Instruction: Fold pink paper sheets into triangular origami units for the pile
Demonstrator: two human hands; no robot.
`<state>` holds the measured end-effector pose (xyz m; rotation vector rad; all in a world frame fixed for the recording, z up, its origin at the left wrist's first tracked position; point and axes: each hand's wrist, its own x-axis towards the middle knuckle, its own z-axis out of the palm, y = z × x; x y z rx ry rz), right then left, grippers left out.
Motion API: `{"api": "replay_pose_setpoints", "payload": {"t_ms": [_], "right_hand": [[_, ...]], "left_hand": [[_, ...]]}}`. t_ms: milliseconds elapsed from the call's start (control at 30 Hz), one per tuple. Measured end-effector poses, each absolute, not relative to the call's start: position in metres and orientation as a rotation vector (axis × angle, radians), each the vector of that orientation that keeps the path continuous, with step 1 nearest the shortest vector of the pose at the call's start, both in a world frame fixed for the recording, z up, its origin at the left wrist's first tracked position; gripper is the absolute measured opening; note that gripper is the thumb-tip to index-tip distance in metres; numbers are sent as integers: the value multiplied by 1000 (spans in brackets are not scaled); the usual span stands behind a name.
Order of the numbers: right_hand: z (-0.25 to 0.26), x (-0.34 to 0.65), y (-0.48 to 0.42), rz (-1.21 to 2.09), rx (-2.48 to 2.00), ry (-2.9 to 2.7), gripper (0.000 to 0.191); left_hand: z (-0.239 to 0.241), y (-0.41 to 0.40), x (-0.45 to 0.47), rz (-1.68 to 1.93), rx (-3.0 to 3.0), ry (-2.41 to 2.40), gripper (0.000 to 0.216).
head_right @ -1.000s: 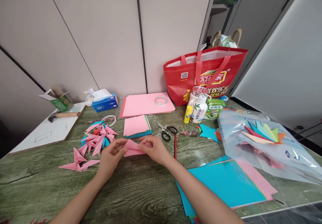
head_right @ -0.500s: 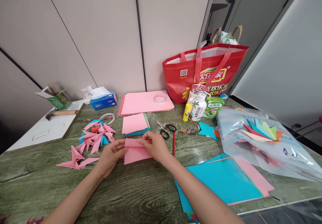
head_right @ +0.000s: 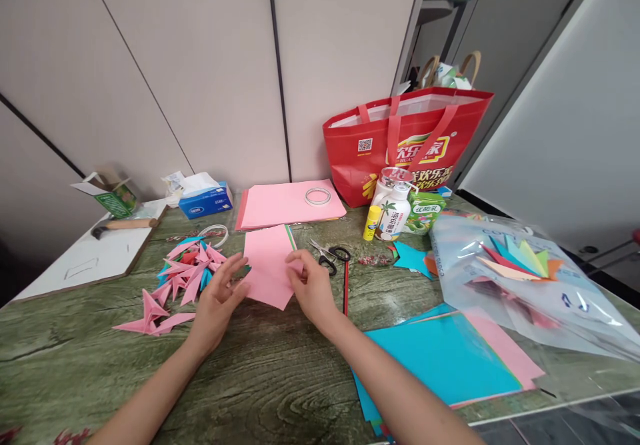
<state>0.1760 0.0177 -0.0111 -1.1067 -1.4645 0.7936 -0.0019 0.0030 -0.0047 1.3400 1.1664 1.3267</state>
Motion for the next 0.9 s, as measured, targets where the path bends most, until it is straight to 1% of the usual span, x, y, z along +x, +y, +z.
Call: {"api": "replay_pose_setpoints", "payload": {"t_ms": [67, 133, 233, 333, 400, 467, 567, 767, 800, 833, 900], "right_hand": [[-10, 175, 15, 627, -1053, -1549, 18], [-8, 173, 14, 572, -1004, -1594, 24], [-8, 172, 13, 608, -972, -1575, 27], [-11, 170, 13, 697, -955, -1537, 23], [-13, 169, 14, 777, -962, -1523, 19], [-14, 169, 14, 855, -978, -1513, 18], [-13, 169, 14, 955, -980, -1495, 20], [-6, 167, 10, 1144, -980, -1426, 24], [-5, 166, 8, 1179, -995, -1415, 26], [-4, 164, 7, 1214, -1007, -1403, 29], [-3, 160, 4, 1279, -1007, -1348, 34]], "left_hand": [[-5, 1, -2, 1226, 1432, 1213, 33], [-2, -2, -1, 1095, 1498, 1193, 27], [2, -8, 1, 946, 1612, 1109, 28], [3, -11, 3, 892, 1669, 1090, 46], [2, -10, 4, 930, 1700, 1159, 44], [1, -8, 4, 997, 1730, 1210, 34], [-1, -5, 2, 1091, 1745, 1202, 18], [1, -4, 0, 1287, 1614, 1351, 4], [2, -5, 1, 1322, 1562, 1384, 5], [2, -6, 2, 1353, 1497, 1402, 10], [4, -7, 5, 1393, 1350, 1371, 33]]}}
